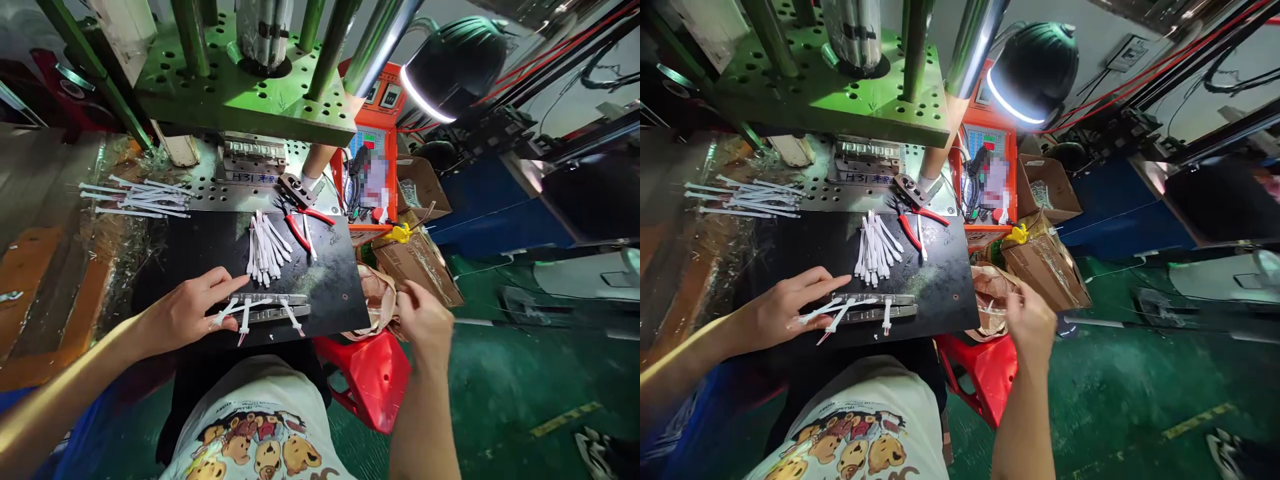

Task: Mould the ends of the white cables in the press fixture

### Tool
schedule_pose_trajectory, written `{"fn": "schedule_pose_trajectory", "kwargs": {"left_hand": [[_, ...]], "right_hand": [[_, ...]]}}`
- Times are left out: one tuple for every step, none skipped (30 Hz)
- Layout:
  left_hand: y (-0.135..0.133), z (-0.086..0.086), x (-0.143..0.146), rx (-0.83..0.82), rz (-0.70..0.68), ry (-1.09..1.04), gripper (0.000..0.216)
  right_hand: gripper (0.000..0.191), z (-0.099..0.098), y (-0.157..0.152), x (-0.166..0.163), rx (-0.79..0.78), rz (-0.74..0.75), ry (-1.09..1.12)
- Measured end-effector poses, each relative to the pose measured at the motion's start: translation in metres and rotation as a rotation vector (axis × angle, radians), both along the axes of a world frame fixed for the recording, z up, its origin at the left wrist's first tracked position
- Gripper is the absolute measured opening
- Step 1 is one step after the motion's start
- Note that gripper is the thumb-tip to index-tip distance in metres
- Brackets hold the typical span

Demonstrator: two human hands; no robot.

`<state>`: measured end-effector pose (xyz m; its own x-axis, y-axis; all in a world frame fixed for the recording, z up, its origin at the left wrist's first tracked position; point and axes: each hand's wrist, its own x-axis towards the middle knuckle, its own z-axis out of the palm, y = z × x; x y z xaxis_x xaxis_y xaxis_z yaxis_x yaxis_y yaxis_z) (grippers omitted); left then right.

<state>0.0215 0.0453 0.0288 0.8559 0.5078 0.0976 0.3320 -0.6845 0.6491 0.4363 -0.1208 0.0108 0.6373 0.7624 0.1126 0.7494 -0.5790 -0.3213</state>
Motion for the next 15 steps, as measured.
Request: {"fn": "schedule_pose_trajectory", "kwargs": {"left_hand": [[-0.001,0.001,0.003,-0.032,-0.026,-0.046,0.05],[-0.002,0.002,0.005,-0.061,-0.043,-0.097,0.045],[-0.004,0.002,0.008,-0.089,-0.053,-0.145,0.04],[-0.005,0.002,0.011,-0.112,-0.063,-0.186,0.036],[-0.007,0.003,0.013,-0.131,-0.073,-0.219,0.033],[-0.008,0.005,0.015,-0.146,-0.077,-0.248,0.03],[-0.008,0.008,0.017,-0.157,-0.071,-0.27,0.027],[-0.007,0.012,0.019,-0.161,-0.048,-0.286,0.025],[-0.004,0.016,0.022,-0.164,-0.013,-0.291,0.022],[0.0,0.021,0.027,-0.175,0.033,-0.279,0.02],[0.006,0.025,0.033,-0.199,0.082,-0.248,0.019],[0.013,0.028,0.04,-0.237,0.129,-0.2,0.02],[0.021,0.03,0.049,-0.288,0.174,-0.139,0.023],[0.029,0.029,0.059,-0.347,0.218,-0.073,0.028],[0.036,0.027,0.07,-0.406,0.26,-0.007,0.033]], "right_hand": [[0.034,0.006,0.009,-0.023,0.076,0.211,0.109],[0.031,0.011,0.018,-0.049,0.159,0.435,0.244],[0.03,0.015,0.027,-0.074,0.196,0.622,0.367],[0.032,0.018,0.035,-0.098,0.26,0.757,0.453],[0.032,0.02,0.042,-0.119,0.33,0.859,0.505],[0.029,0.021,0.047,-0.136,0.396,0.926,0.527],[0.026,0.022,0.052,-0.149,0.453,0.971,0.529],[0.023,0.023,0.056,-0.157,0.497,0.994,0.525],[0.02,0.024,0.062,-0.161,0.526,0.992,0.527],[0.018,0.025,0.068,-0.162,0.539,0.973,0.539],[0.016,0.027,0.077,-0.159,0.532,0.939,0.559],[0.016,0.029,0.087,-0.155,0.5,0.898,0.581],[0.019,0.029,0.099,-0.15,0.444,0.86,0.601],[0.022,0.03,0.113,-0.145,0.363,0.831,0.614],[0.026,0.029,0.127,-0.14,0.266,0.815,0.613]]}}
